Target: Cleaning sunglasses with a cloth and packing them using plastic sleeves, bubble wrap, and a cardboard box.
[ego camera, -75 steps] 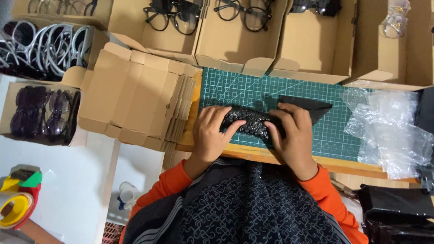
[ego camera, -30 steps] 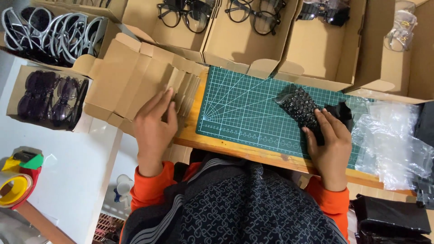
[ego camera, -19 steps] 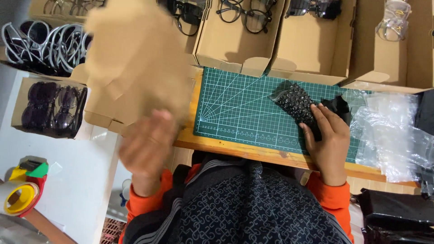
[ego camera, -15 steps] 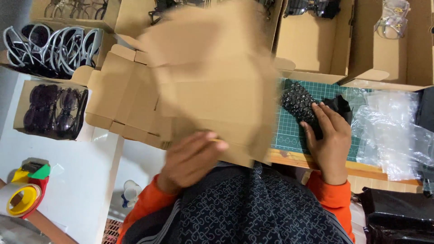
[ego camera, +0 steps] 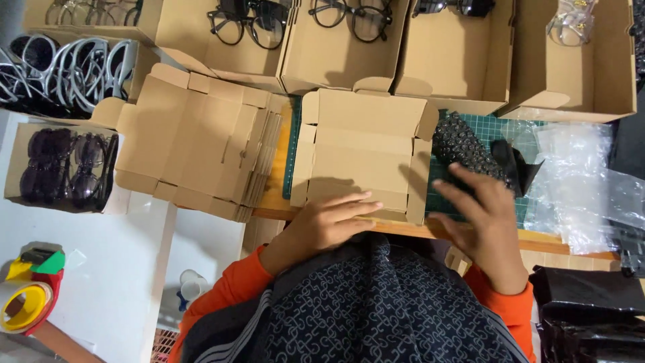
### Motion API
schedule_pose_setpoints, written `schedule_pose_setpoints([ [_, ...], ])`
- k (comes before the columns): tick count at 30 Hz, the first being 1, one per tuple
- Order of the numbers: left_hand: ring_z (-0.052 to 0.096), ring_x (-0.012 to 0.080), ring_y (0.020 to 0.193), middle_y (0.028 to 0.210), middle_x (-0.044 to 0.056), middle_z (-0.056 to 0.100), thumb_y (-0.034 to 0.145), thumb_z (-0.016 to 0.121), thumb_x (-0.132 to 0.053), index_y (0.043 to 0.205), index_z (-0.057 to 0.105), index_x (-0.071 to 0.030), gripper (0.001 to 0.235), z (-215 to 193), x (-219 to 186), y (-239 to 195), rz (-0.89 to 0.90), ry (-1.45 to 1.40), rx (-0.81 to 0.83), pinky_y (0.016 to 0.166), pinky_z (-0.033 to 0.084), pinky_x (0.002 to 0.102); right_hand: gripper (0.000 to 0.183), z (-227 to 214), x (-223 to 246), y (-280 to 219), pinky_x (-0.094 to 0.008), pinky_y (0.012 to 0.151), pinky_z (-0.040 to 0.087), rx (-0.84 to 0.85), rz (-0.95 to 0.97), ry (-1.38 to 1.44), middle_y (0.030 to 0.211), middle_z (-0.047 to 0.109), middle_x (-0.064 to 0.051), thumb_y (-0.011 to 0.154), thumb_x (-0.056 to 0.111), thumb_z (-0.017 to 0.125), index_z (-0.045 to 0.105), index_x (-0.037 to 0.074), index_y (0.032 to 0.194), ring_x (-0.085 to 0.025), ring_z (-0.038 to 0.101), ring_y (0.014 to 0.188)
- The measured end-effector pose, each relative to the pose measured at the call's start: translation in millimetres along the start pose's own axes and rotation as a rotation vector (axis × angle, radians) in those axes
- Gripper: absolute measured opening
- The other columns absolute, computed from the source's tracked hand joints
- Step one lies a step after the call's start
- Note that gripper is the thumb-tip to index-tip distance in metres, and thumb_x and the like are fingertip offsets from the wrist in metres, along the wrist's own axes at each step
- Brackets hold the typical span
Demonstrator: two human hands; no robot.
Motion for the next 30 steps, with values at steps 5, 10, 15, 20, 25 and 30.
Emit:
schedule_pose_setpoints([
  [5, 0.067, 0.0403, 0.123, 0.127, 0.015, 0.072, 0.105, 0.06, -0.026, 0.12, 0.074, -0.013, 0.025, -54, 17, -5, -0.135, -0.248, -0.252, 0.101, 0.058, 0.051, 0.044, 16, -3, -4, -0.041, 0.093, 0.044, 0.092, 0.035, 0.019, 0.129, 0.07, -0.009, 0.071, 0.025, 0.09, 0.08, 0.023, 0.114, -0.031, 0.064, 0.116],
  [10, 0.047, 0.0491, 0.139, 0.148, 0.022, 0.055, 0.089, 0.04, 0.007, 0.146, 0.057, -0.01, 0.062, -69, 75, -47, -0.669, -0.089, -0.025, 0.114, 0.04, 0.059, 0.03, 25, 5, 3, -0.041, 0.089, 0.045, 0.182, 0.065, 0.108, 0.128, 0.073, -0.008, 0.078, 0.017, 0.083, 0.081, 0.019, 0.108, -0.031, 0.066, 0.115],
  [15, 0.028, 0.0497, 0.15, 0.159, 0.021, 0.041, 0.091, 0.039, 0.009, 0.155, 0.047, -0.017, 0.069, -42, 90, -68, -0.788, -0.069, 0.237, 0.121, 0.028, 0.06, 0.012, 29, 6, 15, -0.04, 0.088, 0.055, 0.193, 0.092, 0.223, 0.115, 0.076, -0.015, 0.083, 0.01, 0.08, 0.081, 0.008, 0.094, -0.036, 0.071, 0.115],
  [20, 0.027, 0.0504, 0.15, 0.164, 0.024, 0.032, 0.094, 0.046, 0.003, 0.146, 0.057, -0.01, 0.054, -41, 96, -73, -0.805, -0.131, 0.313, 0.119, 0.032, 0.059, 0.008, 33, -9, 16, -0.048, 0.098, 0.055, 0.162, 0.224, 0.357, 0.147, 0.059, -0.025, 0.087, 0.002, 0.075, 0.079, 0.002, 0.093, -0.048, 0.057, 0.133],
  [25, 0.029, 0.0517, 0.148, 0.166, 0.023, 0.028, 0.094, 0.04, 0.004, 0.14, 0.063, -0.012, 0.053, -40, 102, -74, -0.851, -0.176, 0.343, 0.118, 0.034, 0.058, 0.007, 26, 2, 32, -0.052, 0.104, 0.05, 0.188, 0.273, 0.465, 0.158, 0.042, -0.034, 0.083, 0.005, 0.078, 0.078, -0.002, 0.086, -0.055, 0.043, 0.141],
  [30, 0.031, 0.0518, 0.147, 0.165, 0.023, 0.029, 0.092, 0.044, 0.009, 0.126, 0.073, -0.013, 0.05, -46, 103, -68, -0.822, -0.141, 0.324, 0.118, 0.034, 0.058, 0.015, 36, -2, 32, -0.053, 0.108, 0.043, 0.254, 0.267, 0.532, 0.165, 0.027, -0.036, 0.075, 0.016, 0.085, 0.08, 0.004, 0.081, -0.056, 0.035, 0.146],
])
Point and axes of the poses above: each hand's wrist, its own y-axis towards the middle knuckle, its own z-axis out of the palm, x = y × z, the point moved 10 cm from there along y, towards the middle knuckle
